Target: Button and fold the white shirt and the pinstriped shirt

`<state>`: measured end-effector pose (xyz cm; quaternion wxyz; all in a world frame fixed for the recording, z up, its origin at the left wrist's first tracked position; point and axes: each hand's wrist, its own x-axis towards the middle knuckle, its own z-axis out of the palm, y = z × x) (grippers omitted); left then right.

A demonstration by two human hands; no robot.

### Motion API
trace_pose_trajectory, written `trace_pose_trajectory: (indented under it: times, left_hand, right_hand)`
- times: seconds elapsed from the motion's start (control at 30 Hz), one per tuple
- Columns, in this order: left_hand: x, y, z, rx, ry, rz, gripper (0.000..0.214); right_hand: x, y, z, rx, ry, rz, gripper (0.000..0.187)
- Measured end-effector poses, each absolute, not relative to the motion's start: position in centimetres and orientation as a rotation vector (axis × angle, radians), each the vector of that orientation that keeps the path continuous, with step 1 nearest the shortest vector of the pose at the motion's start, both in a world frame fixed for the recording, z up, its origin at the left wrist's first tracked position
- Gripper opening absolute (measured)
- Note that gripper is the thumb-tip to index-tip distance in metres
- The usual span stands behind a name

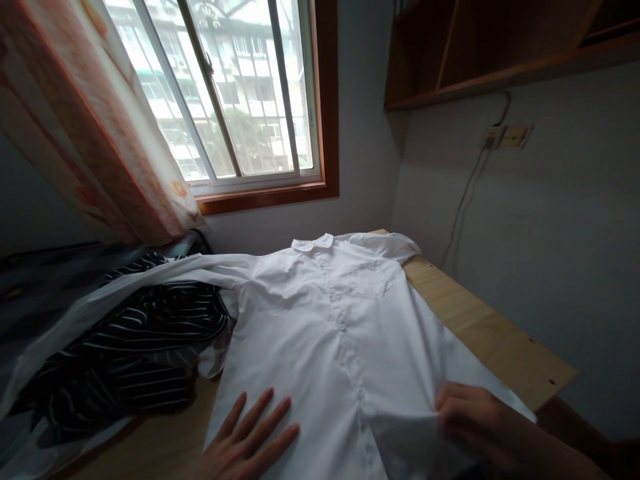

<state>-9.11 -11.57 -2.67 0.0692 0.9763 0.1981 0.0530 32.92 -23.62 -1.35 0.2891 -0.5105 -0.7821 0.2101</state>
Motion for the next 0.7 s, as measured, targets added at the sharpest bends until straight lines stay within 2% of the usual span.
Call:
trace_pose_trajectory:
  times: [0.1, 0.17, 0.33, 0.47, 0.6, 0.7]
  left_hand:
    - [-10.0, -11.3, -3.5, 2.962, 0.537, 0.163, 0.076]
    - [-10.4, -11.3, -3.0, 2.949, 0.507, 0.189, 0.076]
    - [-8.1, -9.5, -0.1, 2.833, 0.712, 0.282, 0.061]
    - [-3.6, -5.7, 0.4, 2.904, 0.883, 0.215, 0.063]
    - [-1.3, -2.9, -1.3, 2.845, 1.081, -0.032, 0.068]
    - [-1.7, -2.1, -2.5, 2.825, 1.115, -0.084, 0.072]
  right_hand:
    - [33.7, -24.3, 0.1, -1.271, -2.054, 0.898, 0.029]
    - [34.6, -24.5, 0.6, -1.263, -2.064, 0.934, 0.030]
    - [36.6, -19.4, 1.1, -1.493, -1.942, 0.675, 0.035]
    - [35.2, -11.3, -0.4, -1.516, -2.061, 0.428, 0.062]
    - [32.8, -6.4, -3.7, -1.685, -2.316, 0.386, 0.072]
    - [33.1, -5.2, -5.4, -1.594, -2.398, 0.446, 0.074]
